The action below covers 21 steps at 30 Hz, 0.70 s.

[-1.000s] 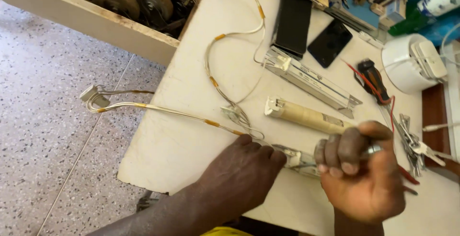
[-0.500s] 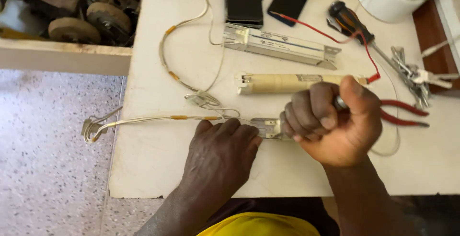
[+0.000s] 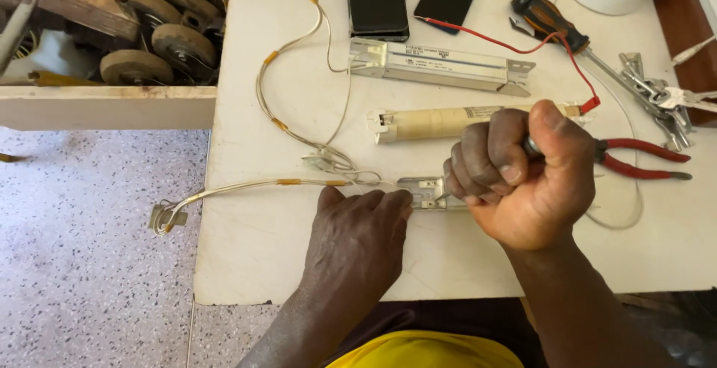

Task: Repairing electronic components by tightening terminals with a screwdriver and adjusting wires on a workbench.

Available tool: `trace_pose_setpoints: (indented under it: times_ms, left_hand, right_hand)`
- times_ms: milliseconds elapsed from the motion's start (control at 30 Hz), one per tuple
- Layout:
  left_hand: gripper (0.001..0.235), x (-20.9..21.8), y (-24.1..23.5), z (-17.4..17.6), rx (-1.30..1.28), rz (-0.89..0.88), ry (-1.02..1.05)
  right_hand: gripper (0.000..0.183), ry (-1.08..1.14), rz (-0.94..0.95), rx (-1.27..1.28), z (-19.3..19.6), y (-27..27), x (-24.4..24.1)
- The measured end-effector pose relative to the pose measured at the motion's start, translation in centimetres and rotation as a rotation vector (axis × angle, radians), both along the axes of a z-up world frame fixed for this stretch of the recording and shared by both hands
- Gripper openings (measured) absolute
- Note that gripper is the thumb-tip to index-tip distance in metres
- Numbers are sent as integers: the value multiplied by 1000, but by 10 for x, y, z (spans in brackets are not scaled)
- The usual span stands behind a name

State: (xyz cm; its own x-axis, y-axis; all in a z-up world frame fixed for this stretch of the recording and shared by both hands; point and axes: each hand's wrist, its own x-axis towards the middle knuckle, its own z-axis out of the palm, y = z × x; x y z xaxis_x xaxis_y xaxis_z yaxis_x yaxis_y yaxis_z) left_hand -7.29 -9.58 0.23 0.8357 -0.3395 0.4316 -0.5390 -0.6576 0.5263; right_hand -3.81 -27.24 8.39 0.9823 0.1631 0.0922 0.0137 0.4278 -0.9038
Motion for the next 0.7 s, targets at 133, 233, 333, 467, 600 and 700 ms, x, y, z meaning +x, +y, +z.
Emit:
trace_pose_setpoints:
  times_ms: [133, 233, 333, 467, 600, 700]
  left_hand:
    - [14, -1, 0, -1, -5, -18, -12]
    - [10, 0, -1, -2, 21, -20, -5]
    - [13, 0, -2, -4, 33, -14, -16]
    - [19, 1, -4, -3, 29, 1, -12]
    - [26, 1, -4, -2, 48, -2, 22]
    - [23, 1, -4, 2, 80, -22, 38]
  right_hand:
    - [47, 26, -2, 24, -4, -2, -1]
    - [47, 25, 11, 27, -5, -2, 0]
    - [47, 18, 20, 31, -5, -1, 0]
    - [48, 11, 13, 27, -7, 2, 0]
    - [48, -18, -28, -12, -11, 9, -6]
    - [46, -111, -60, -26, -15, 17, -14]
